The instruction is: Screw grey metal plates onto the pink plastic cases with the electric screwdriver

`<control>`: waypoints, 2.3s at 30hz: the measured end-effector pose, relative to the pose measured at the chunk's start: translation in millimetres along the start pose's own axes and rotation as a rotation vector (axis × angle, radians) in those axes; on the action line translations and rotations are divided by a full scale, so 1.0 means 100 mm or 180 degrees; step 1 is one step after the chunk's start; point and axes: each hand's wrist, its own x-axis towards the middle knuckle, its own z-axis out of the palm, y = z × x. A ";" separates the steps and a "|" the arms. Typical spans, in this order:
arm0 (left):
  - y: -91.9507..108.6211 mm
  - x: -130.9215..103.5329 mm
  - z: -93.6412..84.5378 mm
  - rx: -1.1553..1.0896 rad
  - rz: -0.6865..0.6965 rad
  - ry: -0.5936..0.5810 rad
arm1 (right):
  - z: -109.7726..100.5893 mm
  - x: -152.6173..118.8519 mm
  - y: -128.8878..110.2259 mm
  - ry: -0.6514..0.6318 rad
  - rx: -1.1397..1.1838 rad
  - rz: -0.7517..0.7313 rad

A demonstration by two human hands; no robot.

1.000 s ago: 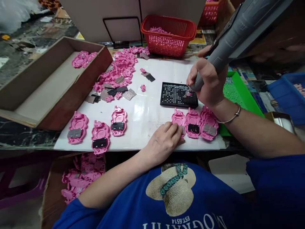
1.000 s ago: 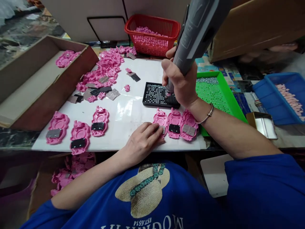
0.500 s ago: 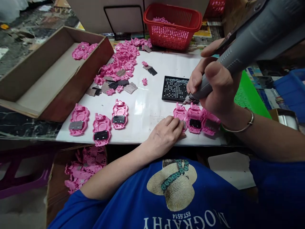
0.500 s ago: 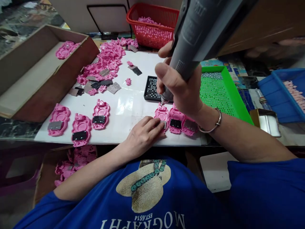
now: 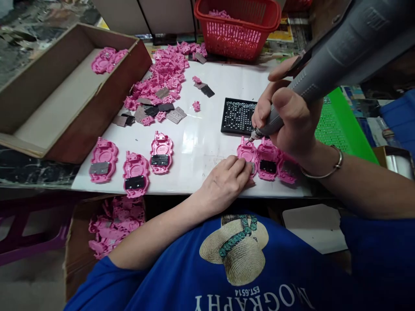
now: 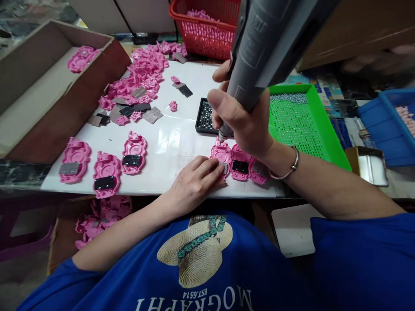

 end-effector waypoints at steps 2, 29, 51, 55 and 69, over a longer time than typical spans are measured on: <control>0.00 0.00 -0.01 0.0001 0.0008 -0.0006 | 0.01 -0.02 0.01 -0.0022 -0.0044 0.0076; -0.02 -0.01 0.00 -0.0191 -0.0082 -0.0018 | -0.31 0.28 0.14 0.0181 -0.0029 -0.0261; -0.01 -0.02 0.01 -0.0165 -0.0127 -0.0050 | -0.31 0.26 0.19 0.0327 -0.0411 -0.0021; -0.01 -0.01 0.01 -0.0132 -0.0116 0.0035 | -0.27 0.29 0.09 0.0293 -0.0309 -0.0210; -0.03 -0.01 0.03 -0.0124 -0.0086 -0.0048 | -0.11 0.02 -0.17 -0.0091 0.0169 -0.0055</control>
